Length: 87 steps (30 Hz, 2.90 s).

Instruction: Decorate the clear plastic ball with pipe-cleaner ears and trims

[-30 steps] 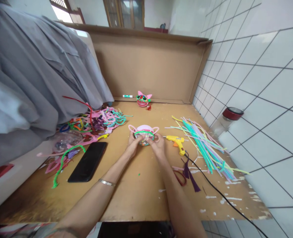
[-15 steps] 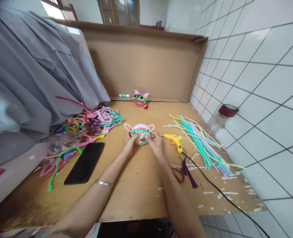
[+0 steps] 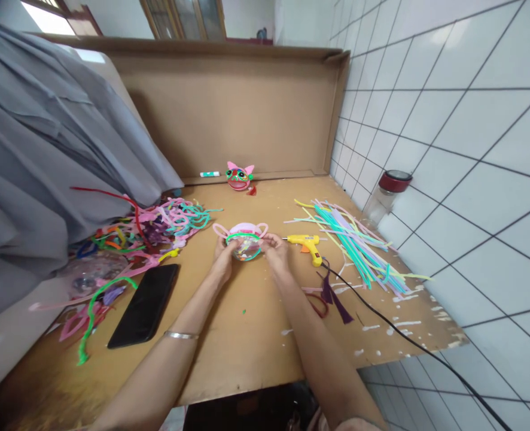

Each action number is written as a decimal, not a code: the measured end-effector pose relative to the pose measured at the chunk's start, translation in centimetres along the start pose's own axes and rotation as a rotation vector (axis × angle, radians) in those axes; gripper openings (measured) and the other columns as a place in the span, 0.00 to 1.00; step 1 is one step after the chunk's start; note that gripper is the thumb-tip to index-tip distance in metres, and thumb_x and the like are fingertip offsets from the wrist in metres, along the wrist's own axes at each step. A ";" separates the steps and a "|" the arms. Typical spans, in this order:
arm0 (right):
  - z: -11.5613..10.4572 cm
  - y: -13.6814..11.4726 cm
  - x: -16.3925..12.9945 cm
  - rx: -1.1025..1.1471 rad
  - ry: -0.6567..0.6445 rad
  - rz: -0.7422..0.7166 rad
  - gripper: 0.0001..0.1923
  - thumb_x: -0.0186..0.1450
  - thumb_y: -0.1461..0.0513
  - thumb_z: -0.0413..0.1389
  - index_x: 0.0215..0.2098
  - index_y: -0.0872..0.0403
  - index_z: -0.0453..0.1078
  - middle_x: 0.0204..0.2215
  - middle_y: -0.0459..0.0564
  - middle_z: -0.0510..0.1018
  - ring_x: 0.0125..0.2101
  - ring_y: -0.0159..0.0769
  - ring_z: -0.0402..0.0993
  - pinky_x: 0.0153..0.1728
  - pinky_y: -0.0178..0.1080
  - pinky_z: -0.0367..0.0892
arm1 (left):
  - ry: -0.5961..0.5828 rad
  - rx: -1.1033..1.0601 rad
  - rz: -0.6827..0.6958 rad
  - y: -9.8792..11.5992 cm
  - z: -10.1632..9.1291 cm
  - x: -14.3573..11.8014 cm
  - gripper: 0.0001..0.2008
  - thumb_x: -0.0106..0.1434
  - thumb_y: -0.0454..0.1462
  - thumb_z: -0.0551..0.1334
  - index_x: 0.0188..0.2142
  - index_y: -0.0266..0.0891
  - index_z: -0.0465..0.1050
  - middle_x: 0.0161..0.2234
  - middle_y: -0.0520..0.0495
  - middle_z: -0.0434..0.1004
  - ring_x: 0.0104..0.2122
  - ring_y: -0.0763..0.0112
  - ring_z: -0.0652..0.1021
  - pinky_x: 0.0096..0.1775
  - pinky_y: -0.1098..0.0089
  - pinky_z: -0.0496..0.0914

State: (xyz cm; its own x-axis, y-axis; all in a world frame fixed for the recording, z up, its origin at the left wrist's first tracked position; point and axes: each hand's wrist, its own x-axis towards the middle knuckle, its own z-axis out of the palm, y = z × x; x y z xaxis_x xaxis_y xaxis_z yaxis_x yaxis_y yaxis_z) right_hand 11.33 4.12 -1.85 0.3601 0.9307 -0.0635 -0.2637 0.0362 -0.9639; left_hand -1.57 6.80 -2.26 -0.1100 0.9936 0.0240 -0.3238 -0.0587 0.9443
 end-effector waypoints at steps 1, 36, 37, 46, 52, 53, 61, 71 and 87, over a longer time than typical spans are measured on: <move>0.1 0.0 0.0 0.014 0.008 0.009 0.15 0.42 0.55 0.62 0.27 0.52 0.71 0.21 0.42 0.75 0.20 0.27 0.65 0.19 0.29 0.58 | -0.010 -0.001 0.000 0.1 0.0 0.0 0.24 0.41 0.41 0.69 0.38 0.40 0.66 0.31 0.54 0.73 0.32 0.70 0.74 0.39 0.68 0.70; -0.7 0.3 0.3 0.037 0.039 0.033 0.17 0.42 0.53 0.64 0.26 0.53 0.68 0.20 0.40 0.72 0.18 0.25 0.63 0.20 0.29 0.59 | 0.092 0.180 0.064 -1.0 1.1 -0.7 0.31 0.39 0.42 0.75 0.42 0.40 0.66 0.37 0.47 0.74 0.37 0.65 0.76 0.45 0.64 0.69; -0.7 0.4 0.4 0.029 0.038 0.039 0.17 0.42 0.53 0.64 0.26 0.52 0.68 0.20 0.40 0.72 0.18 0.25 0.63 0.20 0.29 0.59 | 0.103 0.182 0.075 -1.1 1.1 -0.7 0.32 0.38 0.42 0.75 0.42 0.40 0.67 0.38 0.47 0.74 0.38 0.65 0.76 0.46 0.63 0.69; -0.9 0.0 0.0 0.017 -0.046 0.047 0.16 0.44 0.54 0.66 0.27 0.52 0.69 0.21 0.42 0.73 0.19 0.26 0.65 0.20 0.31 0.62 | 0.155 0.241 0.104 -0.7 1.2 -0.8 0.32 0.38 0.40 0.76 0.42 0.41 0.68 0.39 0.47 0.73 0.43 0.60 0.76 0.51 0.59 0.67; -0.9 -0.1 0.0 0.094 -0.020 0.091 0.16 0.41 0.56 0.67 0.25 0.53 0.70 0.19 0.40 0.72 0.18 0.25 0.65 0.19 0.29 0.61 | 0.152 0.256 0.114 -0.2 1.3 -1.2 0.32 0.38 0.40 0.77 0.42 0.41 0.68 0.40 0.46 0.73 0.46 0.58 0.75 0.52 0.60 0.66; -0.8 0.0 0.1 0.100 -0.009 0.098 0.17 0.41 0.57 0.68 0.25 0.53 0.70 0.19 0.40 0.71 0.18 0.25 0.65 0.18 0.29 0.61 | 0.147 0.261 0.114 -0.2 1.3 -1.2 0.32 0.38 0.41 0.76 0.42 0.41 0.68 0.39 0.46 0.73 0.46 0.58 0.75 0.52 0.60 0.67; -0.7 0.1 0.1 0.116 -0.002 0.078 0.15 0.41 0.57 0.67 0.25 0.53 0.70 0.18 0.39 0.71 0.17 0.24 0.64 0.18 0.29 0.62 | 0.134 0.284 0.128 -0.1 1.2 -1.3 0.31 0.39 0.41 0.76 0.42 0.40 0.68 0.41 0.45 0.72 0.45 0.59 0.75 0.51 0.59 0.68; -0.8 -0.1 0.2 0.085 0.056 0.080 0.16 0.40 0.58 0.67 0.26 0.54 0.72 0.20 0.39 0.73 0.18 0.24 0.64 0.19 0.29 0.57 | 0.105 0.322 0.105 0.1 1.4 -1.4 0.32 0.42 0.40 0.74 0.46 0.39 0.66 0.45 0.43 0.74 0.45 0.61 0.76 0.49 0.63 0.69; -0.1 -0.1 -0.3 0.039 0.040 -0.034 0.14 0.43 0.56 0.64 0.27 0.54 0.71 0.23 0.42 0.76 0.23 0.29 0.64 0.24 0.32 0.54 | 0.046 0.159 0.084 -1.5 0.7 -0.4 0.36 0.44 0.38 0.73 0.52 0.39 0.63 0.47 0.43 0.76 0.44 0.61 0.78 0.49 0.63 0.69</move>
State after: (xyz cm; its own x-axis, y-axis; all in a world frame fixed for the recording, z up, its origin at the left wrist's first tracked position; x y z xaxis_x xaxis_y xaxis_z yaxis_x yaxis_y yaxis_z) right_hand 11.36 3.81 -1.76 0.4050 0.9133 -0.0426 -0.2853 0.0820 -0.9549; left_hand -0.36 6.56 -3.48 -0.1740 0.9803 0.0936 -0.1595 -0.1219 0.9797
